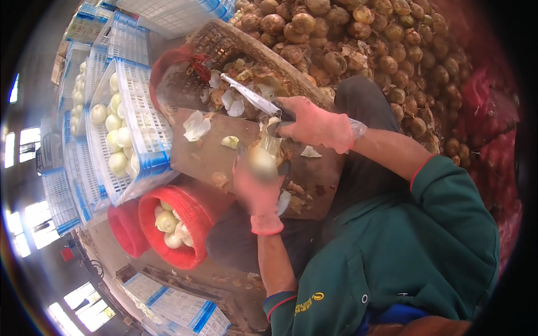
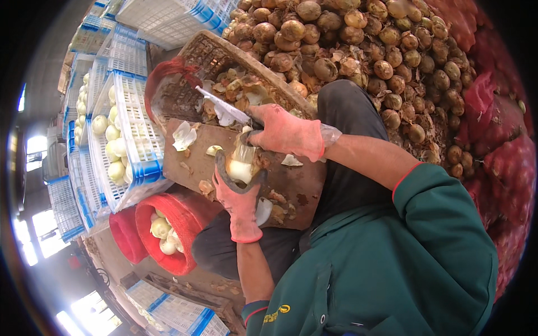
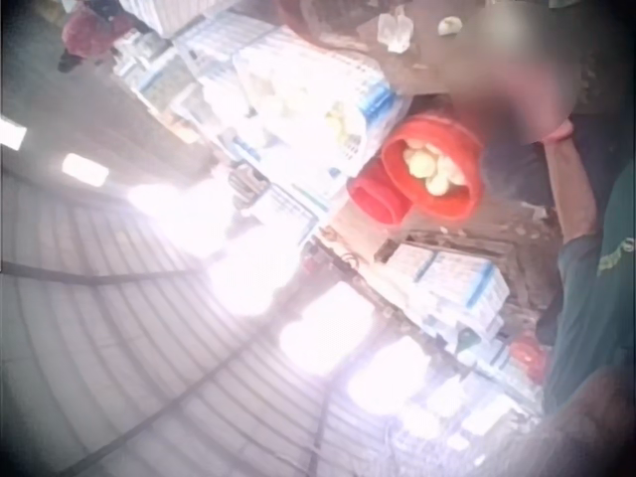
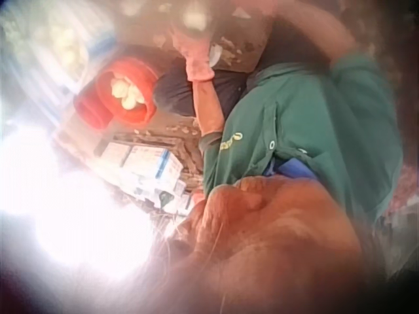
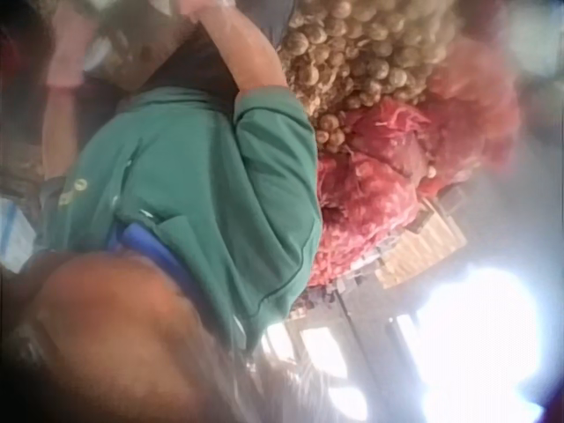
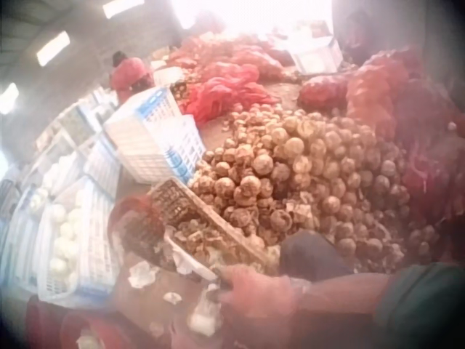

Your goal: The person sits on the floor and peels onions one by one using a knife. They remove the outer skins and root ends, then place the peeled onions into a red bucket. Onion skins accumulate on a wooden board beside them.

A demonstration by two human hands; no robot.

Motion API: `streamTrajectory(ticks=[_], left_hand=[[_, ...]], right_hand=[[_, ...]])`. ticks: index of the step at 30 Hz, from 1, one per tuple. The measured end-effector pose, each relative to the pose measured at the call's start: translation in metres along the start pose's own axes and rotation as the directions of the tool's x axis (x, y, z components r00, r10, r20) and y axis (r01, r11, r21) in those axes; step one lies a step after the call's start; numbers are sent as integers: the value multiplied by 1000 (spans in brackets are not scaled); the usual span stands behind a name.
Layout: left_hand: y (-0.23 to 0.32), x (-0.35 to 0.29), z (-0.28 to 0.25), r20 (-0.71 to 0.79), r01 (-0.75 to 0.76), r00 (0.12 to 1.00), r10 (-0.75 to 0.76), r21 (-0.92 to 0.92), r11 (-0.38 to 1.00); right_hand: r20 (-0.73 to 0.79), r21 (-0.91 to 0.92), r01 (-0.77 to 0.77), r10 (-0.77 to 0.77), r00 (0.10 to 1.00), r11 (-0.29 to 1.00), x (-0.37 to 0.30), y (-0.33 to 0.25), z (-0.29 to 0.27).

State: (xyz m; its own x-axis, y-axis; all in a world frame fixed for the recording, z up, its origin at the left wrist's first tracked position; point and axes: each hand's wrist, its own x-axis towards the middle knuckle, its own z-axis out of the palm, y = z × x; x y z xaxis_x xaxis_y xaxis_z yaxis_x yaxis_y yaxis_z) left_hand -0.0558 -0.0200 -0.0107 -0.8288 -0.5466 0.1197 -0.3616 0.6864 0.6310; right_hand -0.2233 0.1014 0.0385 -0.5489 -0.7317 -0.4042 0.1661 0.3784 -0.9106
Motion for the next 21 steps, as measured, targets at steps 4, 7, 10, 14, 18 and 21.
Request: streamTrajectory(ticks=[4,7,10,14,18,21], left_hand=[[5,-2,-3,11,24,1000,-24,-2,1000],[2,-3,-4,-26,38,999,-39,-47,998],[-1,-3,-2,-17,24,1000,-25,-93,995],[-3,-9,-4,-24,2,1000,-6,-143,990],[-4,-17,-6,24,158,987,-160,-352,923],[1,-20,-10,45,201,979,-201,-429,881]], right_hand=[[13,87,134,-135,991,987,1,-4,12],[5,62,9,-9,1000,998,-3,-14,9],[-137,-19,131,-132,982,991,17,18,0],[-265,-161,-18,-26,964,987,30,18,-21],[-383,-459,25,-223,896,888,61,39,-62],[-354,-599,84,-358,864,796,44,31,-67]])
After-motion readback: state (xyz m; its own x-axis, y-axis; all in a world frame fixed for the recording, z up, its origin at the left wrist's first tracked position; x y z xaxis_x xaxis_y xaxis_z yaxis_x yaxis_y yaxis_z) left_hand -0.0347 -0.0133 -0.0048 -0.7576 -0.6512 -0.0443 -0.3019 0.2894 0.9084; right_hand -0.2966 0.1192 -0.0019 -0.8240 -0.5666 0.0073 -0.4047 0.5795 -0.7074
